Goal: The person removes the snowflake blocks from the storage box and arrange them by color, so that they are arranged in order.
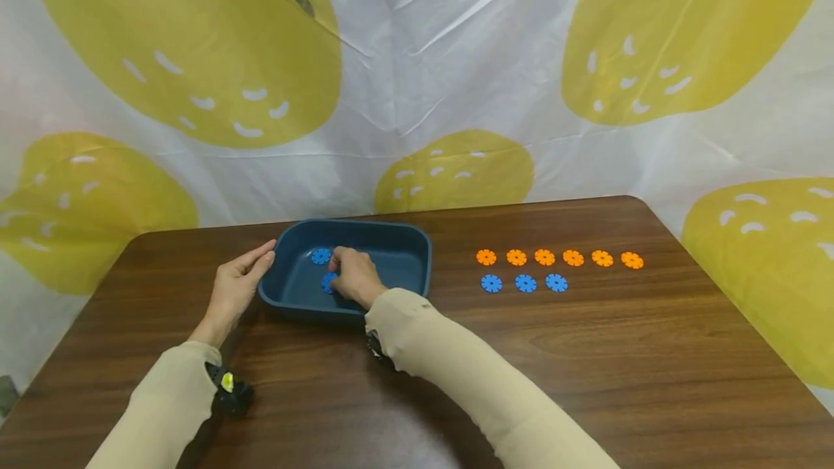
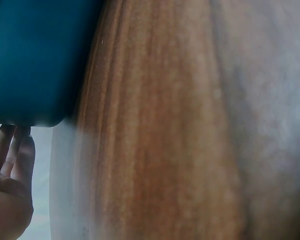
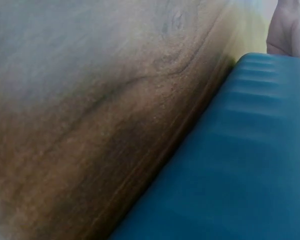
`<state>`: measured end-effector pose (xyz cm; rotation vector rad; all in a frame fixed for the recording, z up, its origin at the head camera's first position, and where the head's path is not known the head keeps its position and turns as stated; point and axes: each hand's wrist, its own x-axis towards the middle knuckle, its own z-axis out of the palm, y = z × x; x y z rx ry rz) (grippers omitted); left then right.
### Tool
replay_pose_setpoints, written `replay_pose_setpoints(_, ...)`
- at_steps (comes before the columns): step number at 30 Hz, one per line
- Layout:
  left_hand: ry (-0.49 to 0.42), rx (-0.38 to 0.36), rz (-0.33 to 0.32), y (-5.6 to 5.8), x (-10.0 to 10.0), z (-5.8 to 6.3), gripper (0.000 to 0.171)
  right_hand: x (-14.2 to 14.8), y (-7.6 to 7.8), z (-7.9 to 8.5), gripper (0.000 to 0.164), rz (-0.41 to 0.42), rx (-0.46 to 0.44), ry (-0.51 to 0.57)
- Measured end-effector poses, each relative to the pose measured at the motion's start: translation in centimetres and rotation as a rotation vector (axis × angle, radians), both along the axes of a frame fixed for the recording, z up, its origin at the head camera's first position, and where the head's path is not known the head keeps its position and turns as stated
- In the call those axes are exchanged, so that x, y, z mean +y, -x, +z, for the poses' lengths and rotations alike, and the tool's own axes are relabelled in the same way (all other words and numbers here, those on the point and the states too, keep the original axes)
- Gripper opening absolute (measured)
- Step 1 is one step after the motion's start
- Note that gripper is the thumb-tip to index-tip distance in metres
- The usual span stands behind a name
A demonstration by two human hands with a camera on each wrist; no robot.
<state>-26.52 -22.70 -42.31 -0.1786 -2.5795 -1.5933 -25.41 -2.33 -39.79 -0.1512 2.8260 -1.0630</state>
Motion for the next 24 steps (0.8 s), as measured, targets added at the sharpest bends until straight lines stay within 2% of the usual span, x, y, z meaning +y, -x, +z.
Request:
replay_pose_setpoints(6, 0.008, -0.004, 0.003, 0.0, 0.0, 0.1, 0.049, 0.6, -0.2, 0.5, 0.013, -0.028, -0.018, 0.152)
replay_pose_setpoints(15, 0.010, 0.002, -0.009, 0.0, 0.1, 0.1, 0.050, 3.0, -1.1, 2.0, 0.012, 0.025, 0.008, 0.326)
replay_pose_setpoints(20, 0.036, -0.006, -0.011, -0.1, 0.0, 0.2, 0.052, 4.7, -1.7, 3.1, 0.013, 0.030, 0.028, 0.385)
replay_pose_setpoints(24, 0.020, 0.006, -0.012, -0.1, 0.0, 0.2, 0.051, 6.2, -2.1, 3.8, 0.014, 0.028, 0.042, 0.416)
